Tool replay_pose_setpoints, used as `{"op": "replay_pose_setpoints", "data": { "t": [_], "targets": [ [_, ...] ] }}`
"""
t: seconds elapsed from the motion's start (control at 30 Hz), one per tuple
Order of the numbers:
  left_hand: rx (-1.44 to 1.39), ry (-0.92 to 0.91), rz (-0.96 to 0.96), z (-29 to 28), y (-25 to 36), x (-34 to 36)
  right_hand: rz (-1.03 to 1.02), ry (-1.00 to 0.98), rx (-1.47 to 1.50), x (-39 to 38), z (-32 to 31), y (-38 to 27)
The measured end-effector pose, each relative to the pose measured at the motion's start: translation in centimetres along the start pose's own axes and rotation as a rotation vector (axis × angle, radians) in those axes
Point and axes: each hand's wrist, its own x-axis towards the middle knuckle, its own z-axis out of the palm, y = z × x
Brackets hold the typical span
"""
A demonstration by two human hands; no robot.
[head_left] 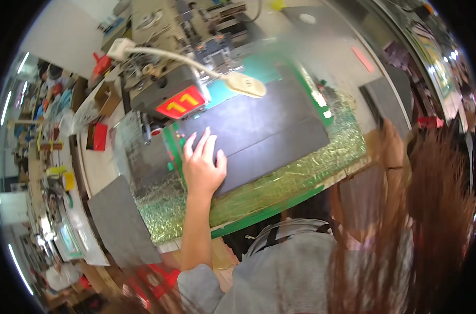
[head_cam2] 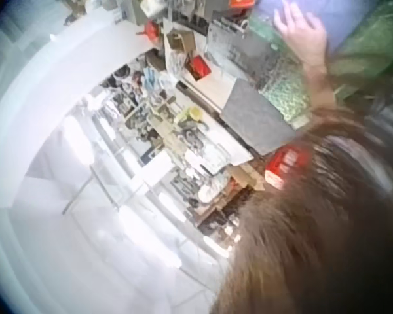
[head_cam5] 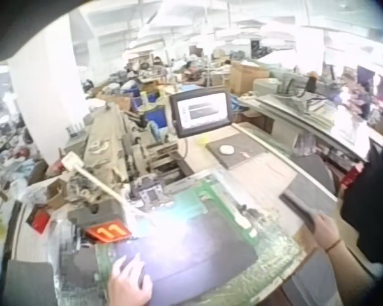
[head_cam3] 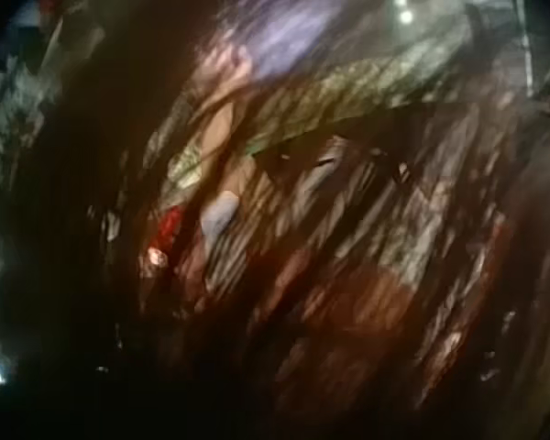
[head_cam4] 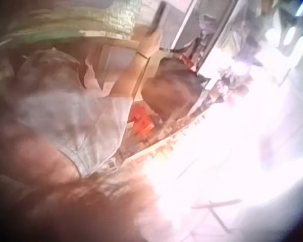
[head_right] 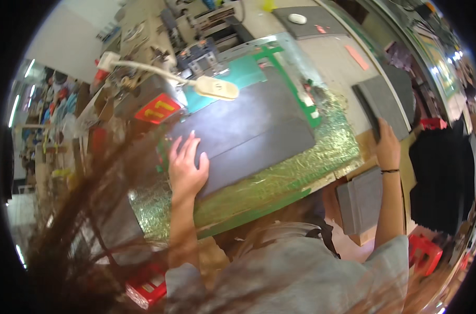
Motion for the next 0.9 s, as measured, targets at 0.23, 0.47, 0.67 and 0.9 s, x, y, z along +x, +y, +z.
{"op": "replay_pose_setpoints", "data": {
  "t": [0.23, 0.47, 0.67, 0.9],
  "targets": [
    [-0.049, 0.066, -0.007, 0.9, -0.4, -0.2, 0.096, 0.111, 0.185, 1.0, -0.2, 5.5],
    [-0.104, 0.119, 0.085, 0.3, 0.2, 0.4, -0.506, 0.182, 0.492, 2.1, -7.8, -15.3],
    [-0.202, 0.074, 0.161, 0.5, -0.4, 0.0, -0.800, -0.036, 0.708, 3.1, -6.3, -24.9],
    [0.010, 0.071, 0.080, 0.6, -0.4, 0.1, -0.664, -0.159, 0.557, 5.1, -3.9, -24.6]
  ]
}}
